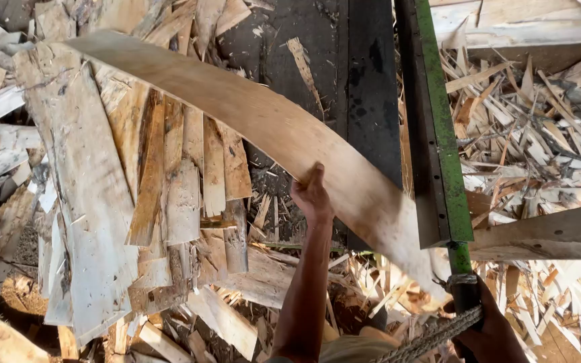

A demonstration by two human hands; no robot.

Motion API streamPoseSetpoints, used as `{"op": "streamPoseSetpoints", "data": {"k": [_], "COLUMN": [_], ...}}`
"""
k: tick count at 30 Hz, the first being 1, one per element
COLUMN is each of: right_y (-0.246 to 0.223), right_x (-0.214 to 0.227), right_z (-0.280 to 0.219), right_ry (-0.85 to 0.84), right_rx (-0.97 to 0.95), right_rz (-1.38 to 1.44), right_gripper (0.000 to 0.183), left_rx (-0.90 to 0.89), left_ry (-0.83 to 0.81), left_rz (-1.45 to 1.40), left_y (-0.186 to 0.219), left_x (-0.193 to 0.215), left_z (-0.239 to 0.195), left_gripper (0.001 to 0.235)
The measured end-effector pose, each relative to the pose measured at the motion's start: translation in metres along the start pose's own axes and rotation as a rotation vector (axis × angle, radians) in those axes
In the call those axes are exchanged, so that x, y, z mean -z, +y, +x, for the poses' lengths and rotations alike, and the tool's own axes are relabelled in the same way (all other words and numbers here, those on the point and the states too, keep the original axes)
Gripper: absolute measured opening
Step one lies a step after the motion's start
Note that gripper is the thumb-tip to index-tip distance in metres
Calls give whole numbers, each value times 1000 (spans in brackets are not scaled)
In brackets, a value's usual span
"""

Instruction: The person repeatedly picks up wooden planks from a pile, places them on a green metal frame, and pulls a rope to feed the planks through a cutting or splitting mechanism. The person then removes the processed planks and places them back onto the pile. This cycle is repeated multiple times throughout the clip.

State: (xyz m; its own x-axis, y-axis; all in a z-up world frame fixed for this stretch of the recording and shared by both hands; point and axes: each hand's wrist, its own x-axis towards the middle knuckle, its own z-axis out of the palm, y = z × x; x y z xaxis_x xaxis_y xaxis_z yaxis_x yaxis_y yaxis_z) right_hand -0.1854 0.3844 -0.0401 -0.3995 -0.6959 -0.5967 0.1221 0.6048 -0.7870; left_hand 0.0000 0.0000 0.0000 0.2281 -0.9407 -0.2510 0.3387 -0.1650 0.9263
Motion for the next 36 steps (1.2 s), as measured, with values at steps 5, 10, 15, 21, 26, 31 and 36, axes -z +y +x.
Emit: {"op": "streamPoseSetpoints", "data": {"k": [5, 10, 15, 21, 26, 31, 36], "right_y": [-93, -104, -97, -101, -114, -85, -89], "right_x": [-31, -40, -52, -59, -60, -52, -63], "right_z": [-47, -51, -46, -49, -57, -47, -44], "right_ry": [121, 144, 144, 175, 216, 257, 268], "right_rx": [-138, -141, -70, -167, -155, 89, -85], "right_rz": [-28, -153, -206, -287, -357, -496, -514], "right_gripper": [87, 89, 81, 89, 88, 94, 89], "left_rx": [51, 174, 383, 351, 294, 389, 437], "left_ry": [291, 381, 477, 354, 276, 377, 381], "left_rz": [-171, -295, -125, -106, -125, -214, -91], "left_y": [23, -58, -94, -150, -126, -130, -200], "left_x": [25, 85, 93, 101, 92, 80, 73], "left_z": [11, 76, 78, 91, 55, 74, 124], "left_gripper": [27, 48, 60, 50, 43, 35, 45]}}
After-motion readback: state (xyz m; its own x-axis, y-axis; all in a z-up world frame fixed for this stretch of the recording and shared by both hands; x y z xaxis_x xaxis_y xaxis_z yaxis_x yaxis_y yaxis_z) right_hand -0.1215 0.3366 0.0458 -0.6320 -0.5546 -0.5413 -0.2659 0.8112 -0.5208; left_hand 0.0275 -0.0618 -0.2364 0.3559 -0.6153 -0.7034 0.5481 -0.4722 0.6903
